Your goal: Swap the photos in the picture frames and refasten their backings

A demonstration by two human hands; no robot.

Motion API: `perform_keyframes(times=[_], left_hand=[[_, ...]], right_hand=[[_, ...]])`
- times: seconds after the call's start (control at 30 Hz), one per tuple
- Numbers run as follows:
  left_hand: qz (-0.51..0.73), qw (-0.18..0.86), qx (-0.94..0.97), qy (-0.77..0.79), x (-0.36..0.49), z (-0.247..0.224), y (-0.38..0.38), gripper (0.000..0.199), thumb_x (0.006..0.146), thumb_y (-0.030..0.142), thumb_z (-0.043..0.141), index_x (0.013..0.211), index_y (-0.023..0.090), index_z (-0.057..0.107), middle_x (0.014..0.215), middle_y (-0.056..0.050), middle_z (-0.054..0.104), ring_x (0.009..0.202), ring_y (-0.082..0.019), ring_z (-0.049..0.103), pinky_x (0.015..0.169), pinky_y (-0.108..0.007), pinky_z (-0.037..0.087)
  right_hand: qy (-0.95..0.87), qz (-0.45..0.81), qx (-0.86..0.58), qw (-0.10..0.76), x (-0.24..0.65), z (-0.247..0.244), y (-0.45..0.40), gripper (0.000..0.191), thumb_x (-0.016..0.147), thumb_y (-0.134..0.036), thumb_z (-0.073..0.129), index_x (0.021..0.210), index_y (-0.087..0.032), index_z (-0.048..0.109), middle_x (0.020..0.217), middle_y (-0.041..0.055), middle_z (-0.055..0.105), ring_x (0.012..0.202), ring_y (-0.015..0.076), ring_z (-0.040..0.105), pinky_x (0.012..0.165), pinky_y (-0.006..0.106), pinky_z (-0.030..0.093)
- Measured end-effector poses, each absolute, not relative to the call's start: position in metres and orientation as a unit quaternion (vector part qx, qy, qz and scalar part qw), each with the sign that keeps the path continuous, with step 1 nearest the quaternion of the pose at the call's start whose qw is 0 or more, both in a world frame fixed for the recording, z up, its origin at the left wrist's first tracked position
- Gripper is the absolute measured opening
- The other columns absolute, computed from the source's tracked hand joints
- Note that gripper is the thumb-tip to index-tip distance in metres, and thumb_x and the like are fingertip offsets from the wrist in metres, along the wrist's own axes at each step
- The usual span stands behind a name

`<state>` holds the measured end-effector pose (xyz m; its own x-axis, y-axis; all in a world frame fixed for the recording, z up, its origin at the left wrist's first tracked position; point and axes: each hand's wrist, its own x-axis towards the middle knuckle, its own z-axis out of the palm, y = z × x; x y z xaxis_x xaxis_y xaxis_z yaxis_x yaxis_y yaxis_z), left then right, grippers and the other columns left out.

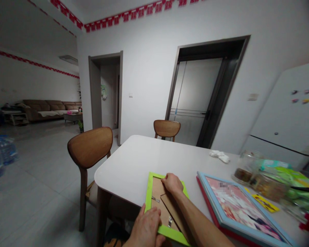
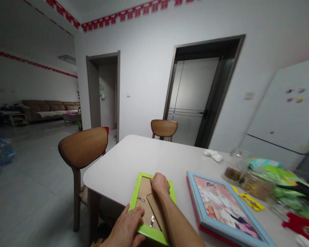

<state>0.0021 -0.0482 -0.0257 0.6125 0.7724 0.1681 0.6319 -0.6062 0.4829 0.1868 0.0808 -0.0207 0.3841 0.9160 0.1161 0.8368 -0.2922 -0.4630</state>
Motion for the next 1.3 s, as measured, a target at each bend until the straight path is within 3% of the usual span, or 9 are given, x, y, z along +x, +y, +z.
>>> perform_keyframes(times=[0.17, 0.33, 0.47, 0.63, 0.8, 0.87, 1.0, 1.13, 1.3], left_hand=[[0.119, 0.165, 0.901, 0.383, 0.021, -0.012, -0.053, 0.049, 0.067, 0.029, 0.057, 0.112, 0.011, 0.045, 0.129, -0.014, 0.036, 0.12, -0.025, 0.028, 0.101, -0.045, 0.013], [0.118, 0.171, 0.901, 0.381, 0.044, -0.023, -0.052, 0.03, 0.079, 0.016, 0.037, 0.107, 0.012, 0.049, 0.13, -0.014, 0.034, 0.121, -0.024, 0.025, 0.099, -0.044, 0.02], [0.275, 0.216, 0.862, 0.368, 0.038, -0.003, -0.048, 0.043, 0.061, 0.009, 0.05, 0.103, 0.013, 0.048, 0.126, -0.015, 0.04, 0.117, -0.026, 0.033, 0.098, -0.043, 0.022], [0.577, 0.446, 0.597, 0.333, 0.063, 0.059, -0.052, 0.016, 0.072, 0.023, 0.047, 0.087, 0.017, 0.047, 0.093, -0.009, 0.059, 0.089, -0.022, 0.055, 0.079, -0.036, 0.042], [0.634, 0.577, 0.475, 0.201, 0.105, 0.089, -0.057, 0.052, 0.06, 0.021, 0.062, 0.106, 0.02, 0.037, 0.095, -0.005, 0.059, 0.089, -0.02, 0.056, 0.079, -0.032, 0.042], [0.609, 0.61, 0.465, 0.2, 0.121, 0.085, -0.052, 0.061, 0.058, 0.018, 0.063, 0.112, 0.019, 0.034, 0.096, -0.006, 0.06, 0.088, -0.02, 0.057, 0.078, -0.032, 0.043], [0.502, 0.665, 0.506, 0.224, 0.163, 0.053, -0.044, 0.044, 0.058, 0.016, 0.062, 0.101, 0.012, 0.049, 0.093, -0.01, 0.062, 0.088, -0.022, 0.057, 0.076, -0.03, 0.045], [0.461, 0.579, 0.592, 0.319, 0.205, 0.019, -0.042, 0.04, 0.064, 0.014, 0.057, 0.104, 0.016, 0.052, 0.103, -0.005, 0.06, 0.1, -0.019, 0.051, 0.084, -0.024, 0.039], [0.394, 0.448, 0.708, 0.378, 0.217, 0.011, -0.035, 0.045, 0.069, 0.014, 0.05, 0.114, 0.013, 0.046, 0.111, -0.008, 0.056, 0.102, -0.017, 0.05, 0.087, -0.021, 0.035]], right_hand=[[-0.57, 0.128, -0.752, 0.305, 0.192, -0.015, 0.068, 0.035, 0.074, -0.039, 0.036, 0.058, -0.016, 0.057, 0.063, 0.009, 0.063, 0.062, 0.0165, 0.057, 0.055, 0.025, 0.036], [-0.59, 0.184, -0.687, 0.382, 0.214, -0.001, 0.032, 0.034, 0.074, -0.041, 0.035, 0.069, -0.016, 0.057, 0.064, 0.003, 0.062, 0.055, 0.0127, 0.056, 0.052, 0.022, 0.039], [-0.466, 0.249, -0.643, 0.554, 0.225, 0.01, -0.011, 0.033, 0.069, -0.042, 0.045, 0.086, -0.016, 0.056, 0.083, 0.0055, 0.062, 0.069, 0.0152, 0.057, 0.055, 0.024, 0.042], [-0.303, 0.508, -0.504, 0.629, 0.184, 0.015, -0.053, 0.047, 0.063, -0.044, 0.058, 0.103, -0.02, 0.05, 0.086, 0.0057, 0.062, 0.067, 0.0148, 0.058, 0.053, 0.025, 0.043], [-0.31, 0.451, -0.436, 0.715, 0.211, 0.04, -0.069, 0.05, 0.063, -0.038, 0.058, 0.109, -0.021, 0.049, 0.085, 0.0032, 0.065, 0.067, 0.0165, 0.06, 0.055, 0.025, 0.045], [-0.309, 0.396, -0.527, 0.685, 0.261, 0.052, -0.076, 0.05, 0.063, -0.033, 0.057, 0.11, -0.019, 0.05, 0.079, 0.0033, 0.067, 0.063, 0.0179, 0.06, 0.052, 0.026, 0.045], [-0.338, 0.3, -0.683, 0.574, 0.367, 0.057, -0.088, 0.05, 0.063, -0.026, 0.051, 0.112, -0.015, 0.05, 0.073, 0.0035, 0.068, 0.059, 0.0178, 0.061, 0.054, 0.027, 0.045], [-0.383, 0.205, -0.775, 0.459, 0.419, 0.04, -0.088, 0.046, 0.062, -0.026, 0.048, 0.105, -0.013, 0.057, 0.081, 0.0054, 0.068, 0.073, 0.0188, 0.061, 0.065, 0.026, 0.045], [-0.378, 0.179, -0.796, 0.437, 0.431, 0.025, -0.075, 0.044, 0.059, -0.026, 0.051, 0.101, -0.014, 0.06, 0.091, 0.0069, 0.066, 0.086, 0.0206, 0.058, 0.074, 0.027, 0.042]])
